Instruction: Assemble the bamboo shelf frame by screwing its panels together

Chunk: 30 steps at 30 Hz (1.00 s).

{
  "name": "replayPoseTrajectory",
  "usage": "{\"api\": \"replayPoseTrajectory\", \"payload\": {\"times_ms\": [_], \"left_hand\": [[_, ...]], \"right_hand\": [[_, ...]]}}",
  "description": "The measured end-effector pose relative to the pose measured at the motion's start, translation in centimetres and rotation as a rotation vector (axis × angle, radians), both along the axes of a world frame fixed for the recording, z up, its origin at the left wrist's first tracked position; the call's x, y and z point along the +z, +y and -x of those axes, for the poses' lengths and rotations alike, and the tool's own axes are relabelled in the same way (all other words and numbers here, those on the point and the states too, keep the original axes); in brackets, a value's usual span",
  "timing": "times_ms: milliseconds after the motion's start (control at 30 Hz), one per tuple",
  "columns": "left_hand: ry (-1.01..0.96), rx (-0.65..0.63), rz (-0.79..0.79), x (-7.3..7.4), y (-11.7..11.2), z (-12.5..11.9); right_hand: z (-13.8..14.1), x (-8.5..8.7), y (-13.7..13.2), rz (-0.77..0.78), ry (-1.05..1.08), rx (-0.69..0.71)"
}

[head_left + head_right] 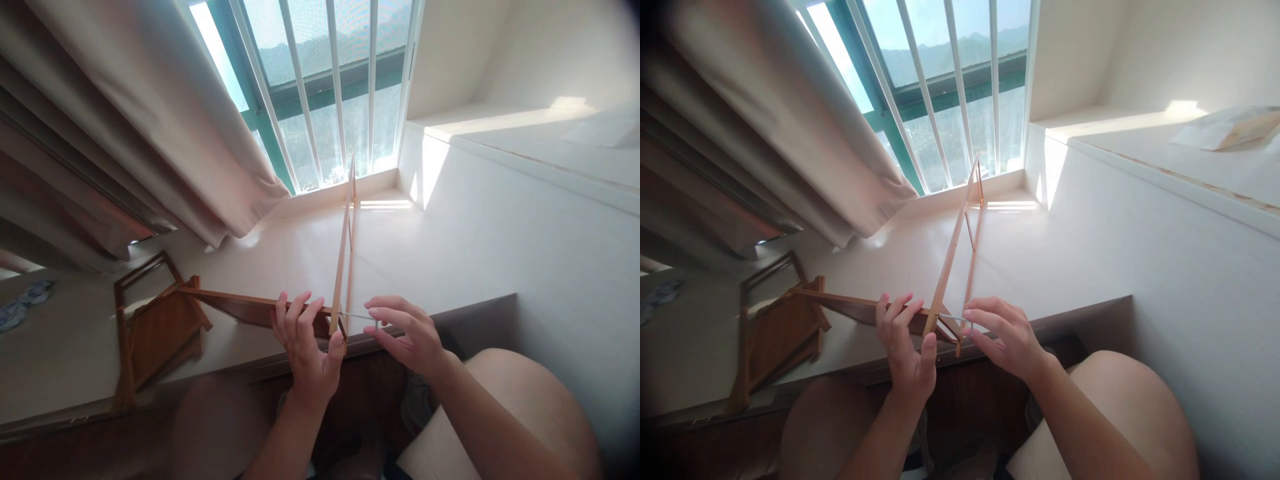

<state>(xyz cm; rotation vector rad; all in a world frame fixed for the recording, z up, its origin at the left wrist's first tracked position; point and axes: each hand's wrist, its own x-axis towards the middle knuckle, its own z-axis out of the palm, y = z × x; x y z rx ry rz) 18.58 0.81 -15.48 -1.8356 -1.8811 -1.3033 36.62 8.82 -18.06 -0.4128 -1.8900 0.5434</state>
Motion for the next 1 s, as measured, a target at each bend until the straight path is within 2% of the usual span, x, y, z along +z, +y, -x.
{"api": "replayPoseTrajectory", "payload": {"times_ms": [133, 433, 800, 1000], "left_hand": [[-0.005, -0.010, -0.052, -0.2, 0.2, 0.1], [-0.015, -0.018, -0.042, -0.3, 0.1, 0.1], [0.002, -0.004, 0.012, 0.0, -0.3, 0.2], [0.054, 0.008, 0.092, 0.9, -1.0, 0.5]], "right_hand": [[0.5, 0.4, 0.4, -0.100, 0.014, -0.011], [-0.4, 1.4, 0.3, -0.211, -0.019, -0.063], [-0.5, 1.9, -0.7, -0.138, -0.097, -0.080], [-0.7, 2.8, -1.4, -0.085, -0.187, -0.081]]}}
